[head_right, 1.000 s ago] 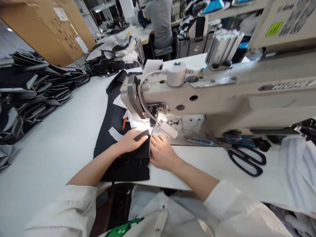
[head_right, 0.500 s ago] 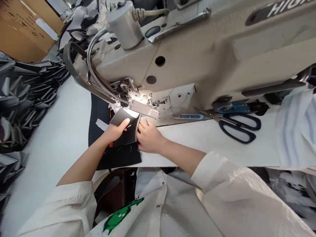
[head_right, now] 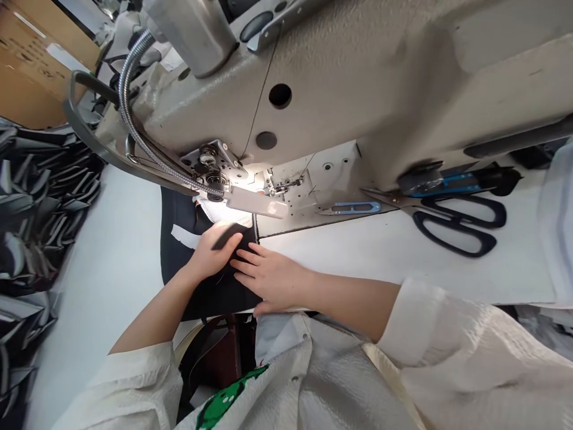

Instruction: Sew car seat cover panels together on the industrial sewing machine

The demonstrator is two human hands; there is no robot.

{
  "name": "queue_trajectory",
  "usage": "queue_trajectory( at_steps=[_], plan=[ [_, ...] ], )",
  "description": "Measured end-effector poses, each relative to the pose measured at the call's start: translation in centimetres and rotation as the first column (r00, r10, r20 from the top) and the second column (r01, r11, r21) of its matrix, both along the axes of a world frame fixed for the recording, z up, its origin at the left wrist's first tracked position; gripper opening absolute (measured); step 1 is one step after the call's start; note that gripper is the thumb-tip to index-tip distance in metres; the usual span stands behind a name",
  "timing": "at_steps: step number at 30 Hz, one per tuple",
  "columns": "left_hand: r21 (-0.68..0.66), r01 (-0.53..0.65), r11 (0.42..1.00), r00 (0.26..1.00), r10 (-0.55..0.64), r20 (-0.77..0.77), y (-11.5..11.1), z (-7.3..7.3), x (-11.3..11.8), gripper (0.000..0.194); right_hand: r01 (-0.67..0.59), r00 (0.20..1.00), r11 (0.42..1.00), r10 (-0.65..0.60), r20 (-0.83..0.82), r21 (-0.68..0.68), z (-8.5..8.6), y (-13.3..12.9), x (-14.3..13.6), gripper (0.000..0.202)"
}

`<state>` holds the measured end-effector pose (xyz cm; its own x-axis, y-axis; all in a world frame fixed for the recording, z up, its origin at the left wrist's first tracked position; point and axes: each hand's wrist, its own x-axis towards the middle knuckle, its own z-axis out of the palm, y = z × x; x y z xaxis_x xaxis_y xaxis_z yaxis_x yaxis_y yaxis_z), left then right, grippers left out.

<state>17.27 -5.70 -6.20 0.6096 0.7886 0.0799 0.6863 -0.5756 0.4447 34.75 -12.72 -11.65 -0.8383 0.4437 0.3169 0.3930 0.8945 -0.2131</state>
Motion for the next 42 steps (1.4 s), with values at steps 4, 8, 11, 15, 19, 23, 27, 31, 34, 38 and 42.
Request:
queue_trajectory(
  at_steps=[4,8,11,15,19,23,27,31,34,38,42],
  plan=[
    [0.147,0.257,0.955,0.958,-0.231,-0.17,0.0,-0.1,0.2,0.033,0.076,0.997,0.996,-0.075,-0.021,0.049,-0.4,-0.3,-0.5,0.056],
    [0.132,0.278,0.951,0.934,-0.235,-0.269,0.8,-1.0,0.1,0.037,0.113,0.993,0.992,-0.111,-0.035,0.052,-0.6,-0.1,-1.0,0.047],
    [0.127,0.268,0.955,0.922,-0.216,-0.321,1.7,-1.4,0.3,0.039,0.146,0.989,0.988,-0.144,-0.035,0.041,-0.7,0.6,-1.3,0.045],
    [0.161,0.309,0.937,0.911,-0.243,-0.334,2.9,-1.2,0.6,0.036,0.177,0.983,0.984,-0.174,-0.064,0.032,-0.5,1.2,-1.3,0.044],
    [0.183,0.294,0.938,0.934,-0.242,-0.262,2.9,0.0,1.2,0.033,0.071,0.995,0.997,-0.067,-0.079,0.043,-0.2,0.9,-0.8,0.037],
    [0.166,0.079,0.983,0.972,-0.039,-0.231,1.6,1.0,2.2,0.024,-0.016,0.999,0.999,0.015,-0.037,-0.048,-0.1,0.3,-0.7,0.046],
    [0.281,0.151,0.948,0.93,-0.04,-0.366,0.6,0.6,2.0,0.026,-0.022,1.0,0.995,0.02,-0.019,-0.101,0.1,0.2,-0.9,0.049],
    [0.346,0.359,0.867,0.876,-0.185,-0.446,0.8,-0.5,-0.1,0.039,-0.001,1.0,0.993,-0.001,-0.019,-0.119,0.2,0.3,-0.9,0.047],
    [0.364,0.362,0.858,0.9,-0.219,-0.377,1.1,-0.9,-1.1,0.04,0.017,0.999,0.992,-0.021,-0.029,-0.122,0.2,0.2,-1.1,0.047],
    [0.292,0.312,0.904,0.929,-0.225,-0.295,1.3,-1.2,-1.0,0.036,0.065,0.997,0.989,-0.069,-0.03,-0.133,0.3,-0.1,-1.4,0.047],
    [0.209,0.285,0.935,0.947,-0.241,-0.212,1.9,-1.6,-1.1,0.036,0.091,0.996,0.99,-0.091,0.004,-0.112,0.3,0.1,-1.3,0.046]
  ],
)
